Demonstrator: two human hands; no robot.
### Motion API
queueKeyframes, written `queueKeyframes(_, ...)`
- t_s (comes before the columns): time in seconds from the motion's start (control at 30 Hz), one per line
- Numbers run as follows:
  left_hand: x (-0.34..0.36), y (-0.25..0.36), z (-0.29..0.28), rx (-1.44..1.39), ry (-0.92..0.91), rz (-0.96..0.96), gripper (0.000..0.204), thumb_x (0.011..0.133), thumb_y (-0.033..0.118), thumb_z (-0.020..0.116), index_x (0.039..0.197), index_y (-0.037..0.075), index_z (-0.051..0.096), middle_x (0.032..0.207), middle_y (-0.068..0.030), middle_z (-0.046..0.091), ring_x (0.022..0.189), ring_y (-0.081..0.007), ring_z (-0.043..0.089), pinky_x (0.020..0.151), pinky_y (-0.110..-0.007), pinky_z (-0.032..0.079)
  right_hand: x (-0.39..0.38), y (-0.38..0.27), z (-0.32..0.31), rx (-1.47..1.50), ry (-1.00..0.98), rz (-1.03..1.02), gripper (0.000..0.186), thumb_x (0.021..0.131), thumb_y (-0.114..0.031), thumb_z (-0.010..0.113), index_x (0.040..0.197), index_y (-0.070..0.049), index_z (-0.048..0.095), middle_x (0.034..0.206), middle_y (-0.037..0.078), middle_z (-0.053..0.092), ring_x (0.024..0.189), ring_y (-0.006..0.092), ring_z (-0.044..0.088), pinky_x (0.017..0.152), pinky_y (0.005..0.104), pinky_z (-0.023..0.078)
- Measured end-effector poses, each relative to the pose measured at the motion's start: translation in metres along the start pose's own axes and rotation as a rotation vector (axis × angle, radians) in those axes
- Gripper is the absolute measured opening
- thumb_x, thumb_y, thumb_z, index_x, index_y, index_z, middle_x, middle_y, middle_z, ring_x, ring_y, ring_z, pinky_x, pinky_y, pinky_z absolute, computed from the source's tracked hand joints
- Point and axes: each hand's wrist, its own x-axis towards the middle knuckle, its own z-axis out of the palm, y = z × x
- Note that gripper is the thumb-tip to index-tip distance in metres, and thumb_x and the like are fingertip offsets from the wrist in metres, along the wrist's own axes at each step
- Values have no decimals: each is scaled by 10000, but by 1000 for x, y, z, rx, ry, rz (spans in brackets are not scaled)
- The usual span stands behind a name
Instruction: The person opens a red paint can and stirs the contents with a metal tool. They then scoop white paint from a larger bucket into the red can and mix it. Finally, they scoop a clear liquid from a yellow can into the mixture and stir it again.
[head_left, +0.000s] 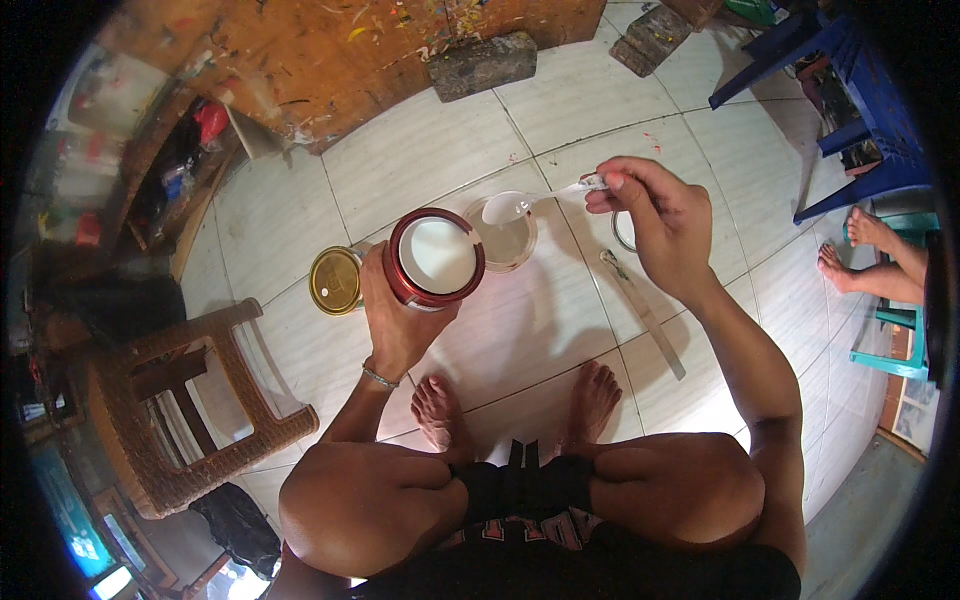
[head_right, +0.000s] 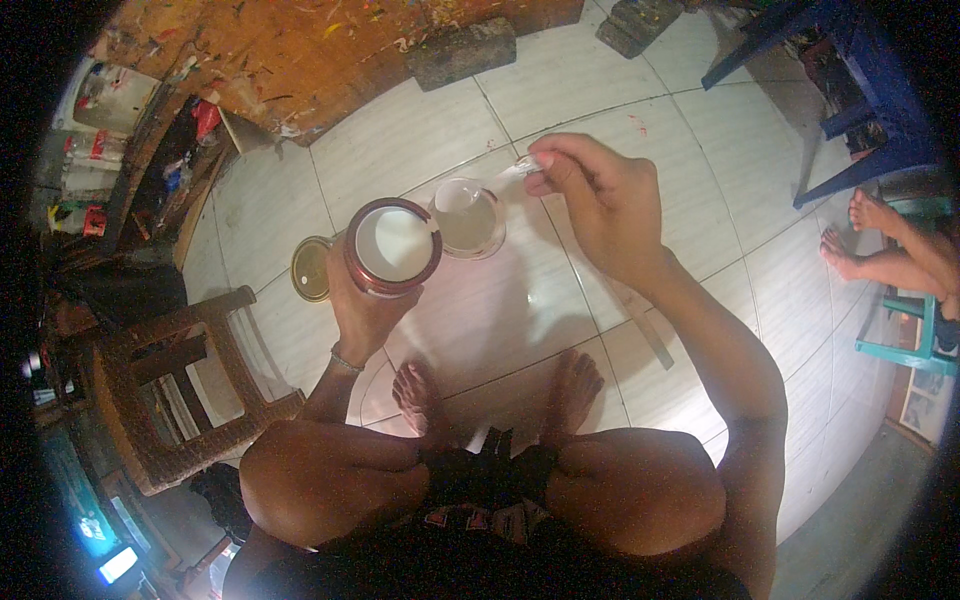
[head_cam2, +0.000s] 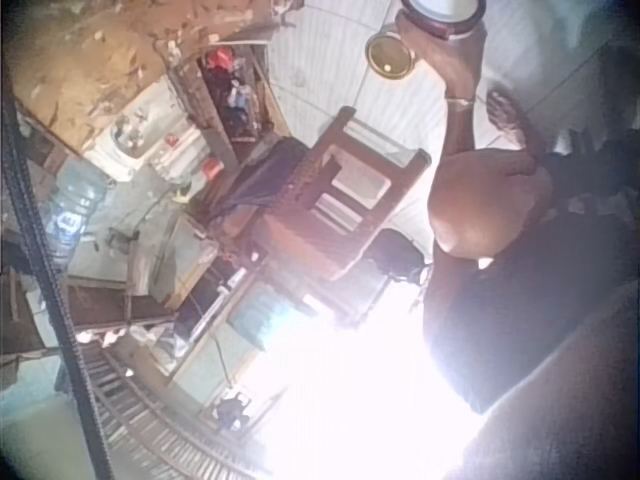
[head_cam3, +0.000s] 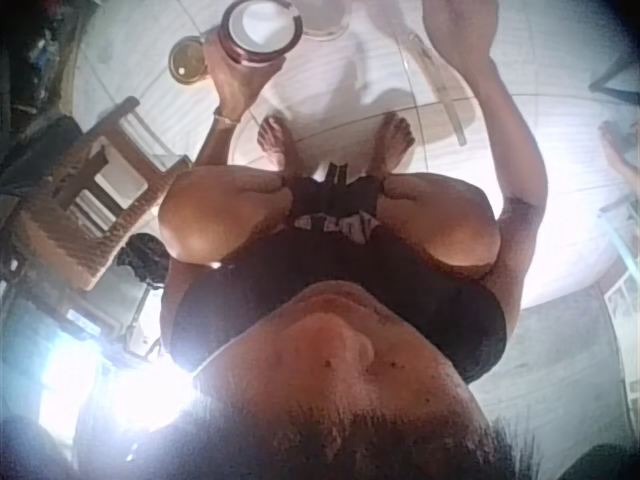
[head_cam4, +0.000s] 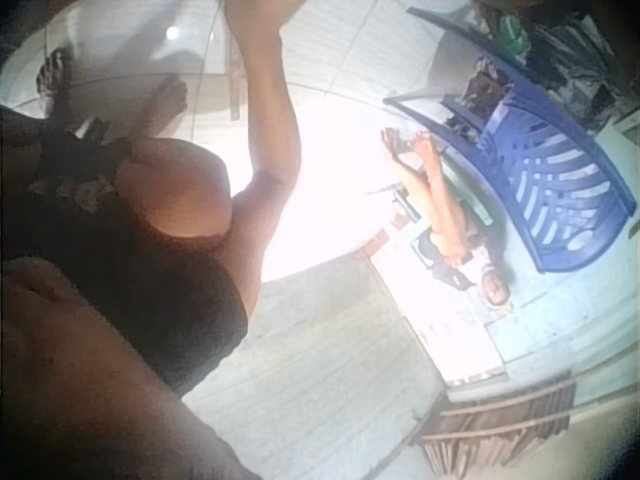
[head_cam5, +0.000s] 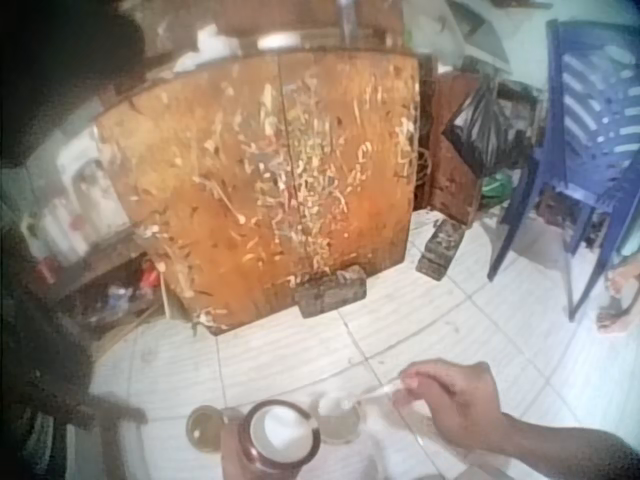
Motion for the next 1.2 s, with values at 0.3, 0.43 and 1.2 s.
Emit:
queueKeyframes(0.3, -3, -3, 6, 32, -9, 14, 1101, 598, 232, 986, 1465, -22, 357, 1374, -240, 501, 1281, -441, 487, 1094, -537, 411, 11, 36, -5, 429, 129, 451, 209, 1043, -84, 603, 1134, 88, 680, 931, 136, 722, 811, 222, 761, 763, 337, 658)
queueKeyframes(0.43, -3, 0, 2, 48, -2, 23, 1083, 589, 170, 993, 1476, -4, 396, 1395, -204, 517, 1303, -382, 526, 1106, -494, 435, 16, 42, -4, 429, 135, 485, 273, 1033, -129, 640, 1128, 125, 674, 952, 176, 714, 812, 253, 762, 759, 335, 655)
queueKeyframes(1.2, 8, 4, 11, -50, -58, -11, 1048, 607, 243, 981, 1430, -38, 396, 1323, -247, 524, 1231, -440, 516, 1058, -536, 419, 34, 21, 24, 368, -23, 286, 251, 1049, -134, 596, 1145, 83, 678, 917, 131, 724, 799, 207, 754, 741, 317, 643)
